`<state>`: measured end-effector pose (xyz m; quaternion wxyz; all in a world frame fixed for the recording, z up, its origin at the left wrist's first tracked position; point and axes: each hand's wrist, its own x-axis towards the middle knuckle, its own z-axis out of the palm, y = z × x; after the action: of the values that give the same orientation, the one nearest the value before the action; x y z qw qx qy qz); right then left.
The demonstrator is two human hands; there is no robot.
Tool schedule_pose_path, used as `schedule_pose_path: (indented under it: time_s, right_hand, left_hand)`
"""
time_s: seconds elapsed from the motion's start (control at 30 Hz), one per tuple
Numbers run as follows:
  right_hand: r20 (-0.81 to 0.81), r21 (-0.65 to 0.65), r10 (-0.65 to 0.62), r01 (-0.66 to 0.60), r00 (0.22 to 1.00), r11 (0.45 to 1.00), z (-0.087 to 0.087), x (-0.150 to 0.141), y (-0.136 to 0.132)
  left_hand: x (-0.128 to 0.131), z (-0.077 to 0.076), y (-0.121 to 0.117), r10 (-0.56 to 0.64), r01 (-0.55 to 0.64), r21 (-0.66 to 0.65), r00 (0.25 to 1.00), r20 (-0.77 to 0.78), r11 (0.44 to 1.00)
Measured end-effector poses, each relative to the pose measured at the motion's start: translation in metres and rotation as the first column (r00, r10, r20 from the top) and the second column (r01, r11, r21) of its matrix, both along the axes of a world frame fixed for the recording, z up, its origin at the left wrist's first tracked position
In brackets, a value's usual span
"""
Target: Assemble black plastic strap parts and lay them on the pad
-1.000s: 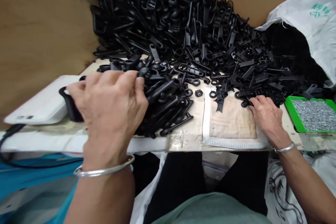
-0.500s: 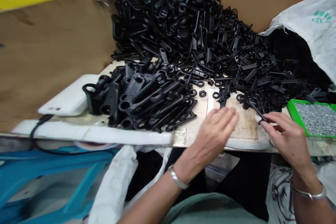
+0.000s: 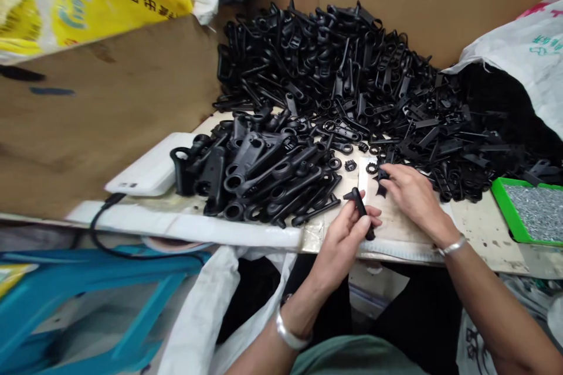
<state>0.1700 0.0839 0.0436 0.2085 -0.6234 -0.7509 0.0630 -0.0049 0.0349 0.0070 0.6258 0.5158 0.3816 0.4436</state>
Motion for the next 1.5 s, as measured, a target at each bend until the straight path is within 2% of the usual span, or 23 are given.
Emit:
schedule_pose_path:
  time_s: [0.07,0.17,0.43,0.6,0.67,0.73,0.8,0.83,0.9,0.97,1.03,1.07,1.17,1.23,1.3,1.4,1.5]
  right_hand:
    - [0.254,-0.003,0.077,-0.079,0.964,0.997,-0.001,-0.019,0.022]
    - [0.385,-0.032,0.171,-0.172,0.907,0.985,0.001,-0.038,0.041]
    - [0.330,-0.053,0.245,-0.242,0.912,0.969,-0.001,-0.054,0.055]
    - [0.226,-0.077,0.295,-0.285,0.928,0.955,-0.008,-0.042,0.071]
    - [0.131,-0.054,0.233,-0.227,0.964,0.972,-0.009,-0.029,0.082]
    - [0.006,-0.011,0.094,-0.094,0.996,0.995,-0.008,-0.014,0.093]
    - [-0.093,0.018,-0.049,0.051,0.994,0.999,-0.004,0.000,0.097]
    - [-0.112,0.035,-0.097,0.102,0.989,0.994,-0.001,0.006,0.096]
    - [-0.081,0.062,-0.115,0.120,0.990,0.991,0.006,0.016,0.085]
    - [0.004,0.006,-0.019,0.019,1.000,1.000,0.011,0.019,0.066]
    - [0.133,-0.144,0.121,-0.102,0.984,0.984,0.013,0.017,0.044]
    - [0.206,-0.206,0.150,-0.107,0.967,0.973,0.012,0.015,0.034]
    - [0.411,-0.241,0.064,0.041,0.909,0.970,0.007,0.006,0.008]
    - [0.481,-0.224,0.004,0.118,0.877,0.967,0.002,0.001,-0.004]
    - [0.515,-0.187,-0.027,0.143,0.857,0.972,-0.004,0.000,-0.012]
    - [0.487,-0.105,-0.080,0.149,0.870,0.983,-0.013,0.007,-0.017]
    - [0.365,-0.052,-0.133,0.162,0.921,0.985,-0.018,0.019,-0.018]
  left_hand:
    - [-0.008,0.002,-0.005,0.005,0.027,-0.195,0.987,0.163,0.980]
    - [-0.017,0.004,-0.008,0.043,0.047,-0.329,0.964,0.262,0.943]
    - [-0.025,0.006,-0.004,0.048,0.070,-0.381,0.955,0.291,0.922]
    - [-0.022,0.004,-0.002,0.045,0.101,-0.415,0.944,0.327,0.904]
    - [-0.022,0.003,-0.002,0.042,0.132,-0.437,0.929,0.366,0.890]
    - [-0.021,0.003,-0.002,0.038,0.160,-0.456,0.918,0.396,0.876]
    - [-0.020,0.002,-0.002,0.041,0.173,-0.471,0.912,0.409,0.865]
    - [-0.019,0.002,-0.002,0.042,0.176,-0.477,0.910,0.413,0.861]
    - [-0.017,0.003,-0.002,0.052,0.179,-0.487,0.904,0.424,0.855]
    - [-0.016,0.003,-0.001,0.072,0.181,-0.498,0.892,0.446,0.848]
    - [-0.014,0.004,0.001,0.098,0.179,-0.512,0.879,0.467,0.840]
    - [-0.013,0.005,0.002,0.107,0.181,-0.519,0.873,0.476,0.836]
    - [-0.011,0.006,0.003,0.105,0.198,-0.527,0.865,0.490,0.827]
    - [-0.010,0.006,0.003,0.098,0.208,-0.525,0.862,0.497,0.825]
    - [-0.009,0.006,0.002,0.097,0.217,-0.527,0.858,0.505,0.821]
    - [-0.008,0.005,0.000,0.098,0.232,-0.537,0.850,0.517,0.811]
    - [-0.008,0.004,-0.001,0.098,0.250,-0.539,0.838,0.536,0.804]
